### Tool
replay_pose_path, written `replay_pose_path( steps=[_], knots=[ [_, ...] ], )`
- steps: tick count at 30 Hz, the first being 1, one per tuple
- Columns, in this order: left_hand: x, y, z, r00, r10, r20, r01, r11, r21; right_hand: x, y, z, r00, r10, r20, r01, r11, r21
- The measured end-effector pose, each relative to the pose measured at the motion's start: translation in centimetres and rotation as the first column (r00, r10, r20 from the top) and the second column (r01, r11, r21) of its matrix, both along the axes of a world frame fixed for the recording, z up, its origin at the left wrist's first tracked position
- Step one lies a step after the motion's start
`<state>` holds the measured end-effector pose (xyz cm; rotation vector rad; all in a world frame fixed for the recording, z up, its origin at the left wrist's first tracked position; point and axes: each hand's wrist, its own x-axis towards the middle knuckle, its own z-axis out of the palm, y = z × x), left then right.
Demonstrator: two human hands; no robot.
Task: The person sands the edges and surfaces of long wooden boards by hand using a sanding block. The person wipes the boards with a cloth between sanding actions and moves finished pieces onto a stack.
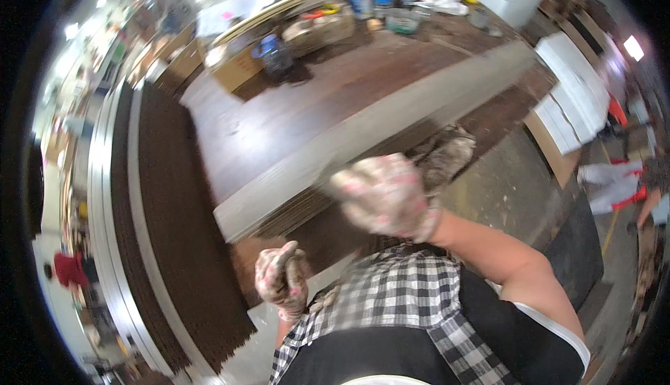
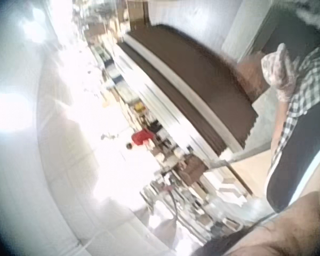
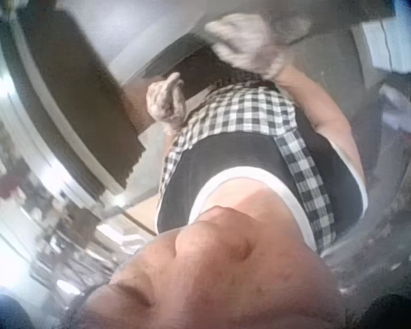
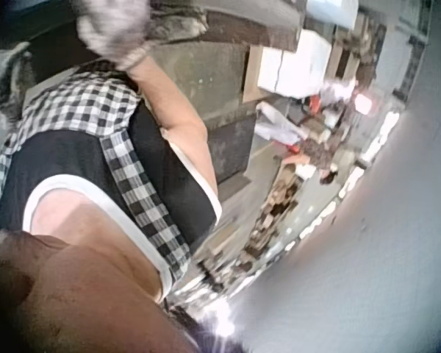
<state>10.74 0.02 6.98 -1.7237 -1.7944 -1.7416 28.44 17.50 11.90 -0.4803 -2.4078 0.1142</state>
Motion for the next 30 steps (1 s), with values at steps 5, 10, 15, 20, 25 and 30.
replay_pose_path(
  steps=[5, 10, 15, 20, 25, 30],
  knots=[
    [-1.9, 3.0, 4.4, 0.992, -0.093, -0.086, 0.096, 0.995, 0.033, -3.6, -1.5, -1.3, 0.998, 0.044, -0.037, -0.044, 0.999, 0.010],
    [-2.6, 3.0, 4.0, 0.991, -0.068, -0.114, 0.069, 0.998, 0.001, 4.1, 3.6, 0.0, 0.939, -0.340, -0.050, 0.343, 0.915, 0.213],
    [-3.0, 4.7, 3.6, 0.991, -0.067, -0.120, 0.066, 0.998, -0.015, 1.2, 0.8, 0.2, 0.977, -0.207, -0.057, 0.214, 0.956, 0.202],
    [-4.5, 5.0, 4.6, 0.976, -0.050, -0.212, 0.002, 0.975, -0.220, 0.6, 1.0, -1.0, 0.958, -0.282, -0.059, 0.288, 0.948, 0.140],
    [-6.1, 4.7, 4.2, 0.955, -0.024, -0.295, -0.091, 0.924, -0.371, 10.2, 9.1, 0.9, 0.835, -0.548, -0.041, 0.549, 0.834, 0.044],
    [-8.4, 3.6, 4.7, 0.911, -0.097, -0.402, -0.142, 0.839, -0.526, 16.2, 15.2, 2.6, 0.566, -0.821, -0.078, 0.823, 0.569, -0.009]
  ],
)
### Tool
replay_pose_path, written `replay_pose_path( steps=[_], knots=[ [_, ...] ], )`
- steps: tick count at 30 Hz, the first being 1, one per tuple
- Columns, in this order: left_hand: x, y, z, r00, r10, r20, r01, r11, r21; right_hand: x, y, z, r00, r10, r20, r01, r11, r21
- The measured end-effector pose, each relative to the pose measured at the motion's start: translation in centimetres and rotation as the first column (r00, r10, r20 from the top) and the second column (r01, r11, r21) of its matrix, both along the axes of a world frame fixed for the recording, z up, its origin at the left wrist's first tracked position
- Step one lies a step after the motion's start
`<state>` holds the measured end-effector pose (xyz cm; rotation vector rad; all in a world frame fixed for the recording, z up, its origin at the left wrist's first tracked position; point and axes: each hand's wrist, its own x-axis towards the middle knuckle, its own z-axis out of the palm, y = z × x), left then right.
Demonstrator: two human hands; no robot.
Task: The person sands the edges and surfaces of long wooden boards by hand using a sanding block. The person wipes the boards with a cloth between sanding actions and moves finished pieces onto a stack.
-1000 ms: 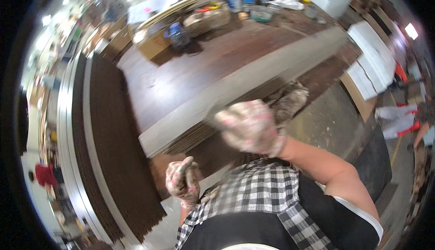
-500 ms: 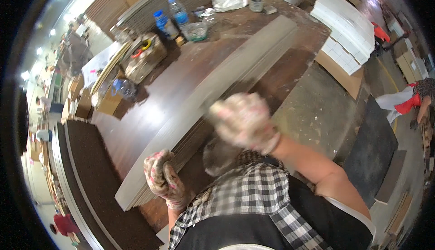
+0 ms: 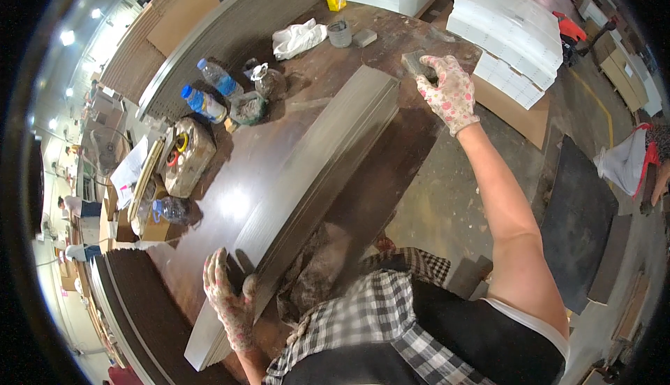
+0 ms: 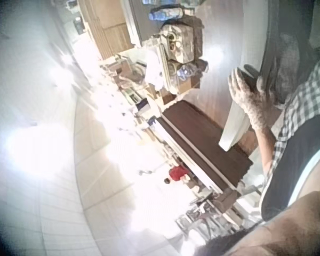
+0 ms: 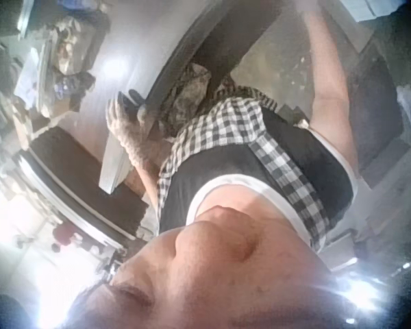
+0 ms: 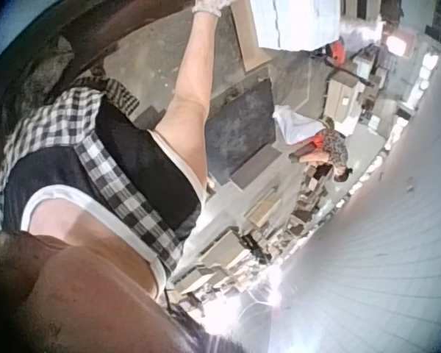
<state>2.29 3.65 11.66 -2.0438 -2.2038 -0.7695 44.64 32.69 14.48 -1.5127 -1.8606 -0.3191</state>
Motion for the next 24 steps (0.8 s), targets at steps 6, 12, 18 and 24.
replay_pose_path(
  steps=[6, 12, 18, 24],
  knots=[
    [-1.6, -0.7, -0.9, 0.998, 0.045, 0.049, -0.039, 0.991, -0.124, -6.7, -5.4, 0.0, 0.960, 0.278, 0.023, -0.277, 0.960, -0.034],
    [-0.1, -0.7, -0.7, 1.000, 0.028, -0.005, -0.028, 0.997, -0.066, -4.2, -4.2, 1.4, 0.948, 0.262, -0.179, -0.213, 0.943, 0.255],
    [2.4, -1.3, 1.9, 0.974, 0.084, -0.210, -0.087, 0.996, -0.008, -6.0, -6.3, 0.9, 0.667, 0.605, -0.435, -0.482, 0.795, 0.368],
    [3.1, -2.1, 4.0, 0.986, 0.109, -0.126, -0.111, 0.994, -0.006, -6.3, -7.8, 1.0, 0.489, 0.717, -0.497, -0.640, 0.682, 0.354]
  ],
)
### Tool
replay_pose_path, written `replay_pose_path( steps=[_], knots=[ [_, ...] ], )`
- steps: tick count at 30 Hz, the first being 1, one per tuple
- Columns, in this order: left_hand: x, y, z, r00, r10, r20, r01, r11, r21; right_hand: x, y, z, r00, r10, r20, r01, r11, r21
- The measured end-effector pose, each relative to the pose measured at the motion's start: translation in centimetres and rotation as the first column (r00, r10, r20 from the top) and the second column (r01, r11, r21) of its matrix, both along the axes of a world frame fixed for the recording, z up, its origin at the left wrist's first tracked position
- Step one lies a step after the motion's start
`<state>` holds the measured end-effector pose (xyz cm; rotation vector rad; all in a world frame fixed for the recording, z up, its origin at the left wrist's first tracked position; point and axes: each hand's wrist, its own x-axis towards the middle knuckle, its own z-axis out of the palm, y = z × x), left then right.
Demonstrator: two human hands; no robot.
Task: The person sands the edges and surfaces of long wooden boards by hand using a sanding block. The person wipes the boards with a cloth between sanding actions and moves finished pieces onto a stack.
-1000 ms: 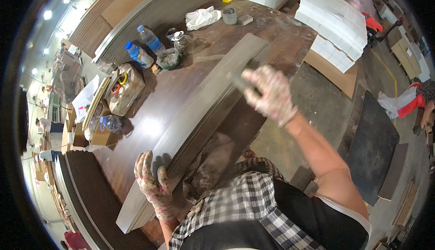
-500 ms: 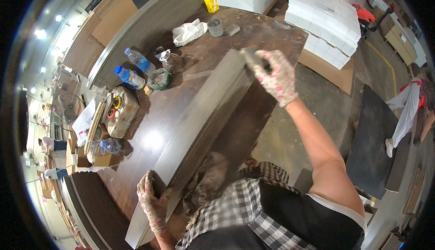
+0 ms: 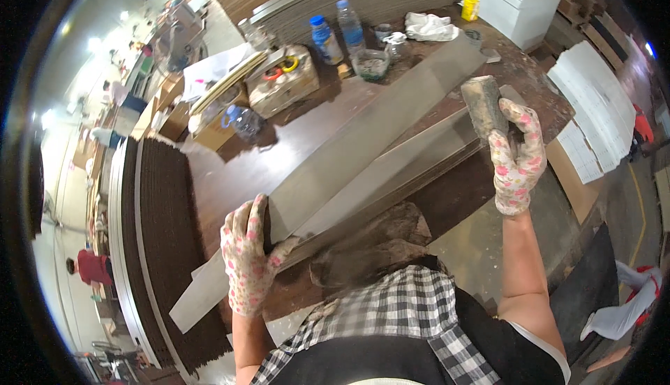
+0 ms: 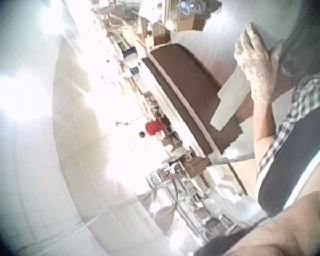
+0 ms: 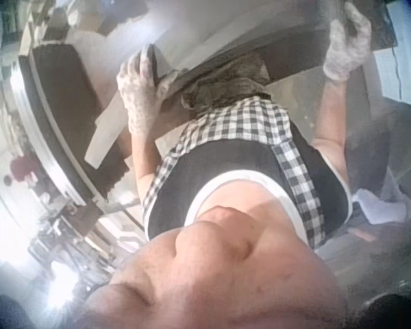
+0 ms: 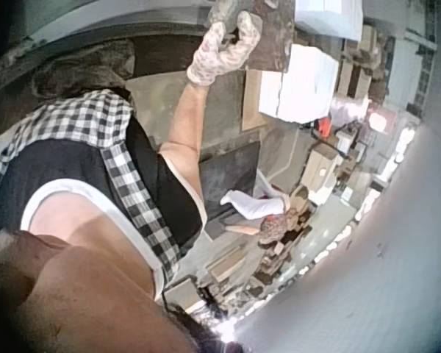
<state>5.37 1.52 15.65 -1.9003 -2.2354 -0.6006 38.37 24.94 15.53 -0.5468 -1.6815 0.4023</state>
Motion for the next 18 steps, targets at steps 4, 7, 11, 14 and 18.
replay_pose_path(
  steps=[4, 7, 11, 14, 18],
  knots=[
    [0.1, 1.7, 1.3, 0.995, 0.028, 0.095, -0.037, 0.995, 0.097, -2.2, -0.4, 0.6, 0.998, 0.027, -0.054, -0.029, 0.999, -0.038],
    [-0.7, 3.3, 2.0, 0.996, 0.061, 0.072, -0.064, 0.997, 0.043, -3.0, -1.1, 1.3, 0.999, 0.035, -0.040, -0.035, 0.999, 0.003],
    [-2.2, 4.5, 1.7, 0.996, -0.031, 0.086, 0.022, 0.994, 0.105, -3.0, -1.4, 0.9, 0.993, 0.003, -0.120, -0.003, 1.000, 0.002],
    [-4.5, 5.1, 0.2, 0.985, -0.158, -0.069, 0.156, 0.987, -0.034, -5.2, -1.5, -0.8, 0.978, -0.056, -0.203, 0.055, 0.998, -0.010],
    [-4.4, 4.3, -3.4, 0.918, -0.286, -0.273, 0.224, 0.945, -0.238, -6.2, -3.2, -0.9, 0.971, -0.132, -0.201, 0.117, 0.990, -0.084]
  ],
)
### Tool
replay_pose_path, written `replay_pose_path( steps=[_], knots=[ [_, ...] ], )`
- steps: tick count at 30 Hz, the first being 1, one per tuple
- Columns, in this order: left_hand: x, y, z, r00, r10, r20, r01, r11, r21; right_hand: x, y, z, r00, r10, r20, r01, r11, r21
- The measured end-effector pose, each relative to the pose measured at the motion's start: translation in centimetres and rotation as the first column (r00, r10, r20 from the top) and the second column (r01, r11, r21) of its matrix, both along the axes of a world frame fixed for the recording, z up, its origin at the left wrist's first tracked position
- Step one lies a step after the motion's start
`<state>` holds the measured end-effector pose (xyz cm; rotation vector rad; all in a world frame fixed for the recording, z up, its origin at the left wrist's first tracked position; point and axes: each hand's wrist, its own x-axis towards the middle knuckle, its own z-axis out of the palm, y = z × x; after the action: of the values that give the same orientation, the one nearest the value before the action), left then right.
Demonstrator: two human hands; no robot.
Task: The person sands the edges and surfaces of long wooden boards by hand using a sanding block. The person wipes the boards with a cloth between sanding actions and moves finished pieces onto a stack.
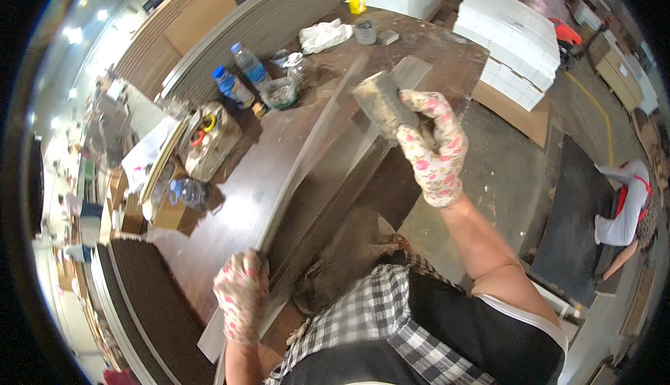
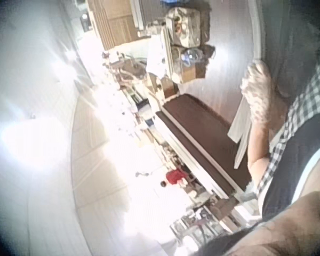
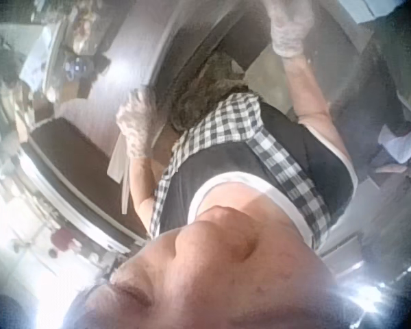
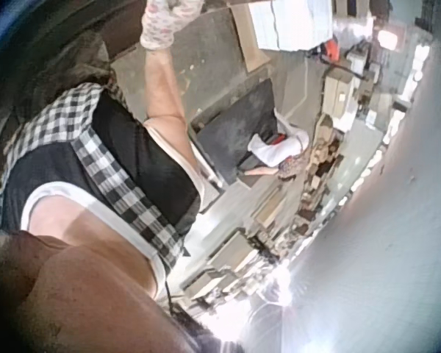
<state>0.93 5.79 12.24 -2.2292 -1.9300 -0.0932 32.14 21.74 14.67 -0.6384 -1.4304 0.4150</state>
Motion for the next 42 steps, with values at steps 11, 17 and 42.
replay_pose_path(
  steps=[11, 17, 42],
  knots=[
    [0.5, -1.5, -0.4, 0.898, 0.031, 0.438, -0.030, 1.000, -0.009, -2.4, 1.4, -1.7, 0.957, 0.289, -0.003, -0.286, 0.945, -0.162],
    [6.0, -0.1, 0.4, 0.926, 0.052, 0.374, -0.079, 0.995, 0.058, -1.5, 3.4, 3.7, 0.645, 0.387, 0.658, -0.281, 0.922, -0.267],
    [15.5, -4.9, -1.1, 0.473, 0.041, 0.880, 0.048, 0.996, -0.072, -33.6, -17.9, -1.7, -0.236, 0.718, 0.655, -0.882, 0.125, -0.455]
  ],
)
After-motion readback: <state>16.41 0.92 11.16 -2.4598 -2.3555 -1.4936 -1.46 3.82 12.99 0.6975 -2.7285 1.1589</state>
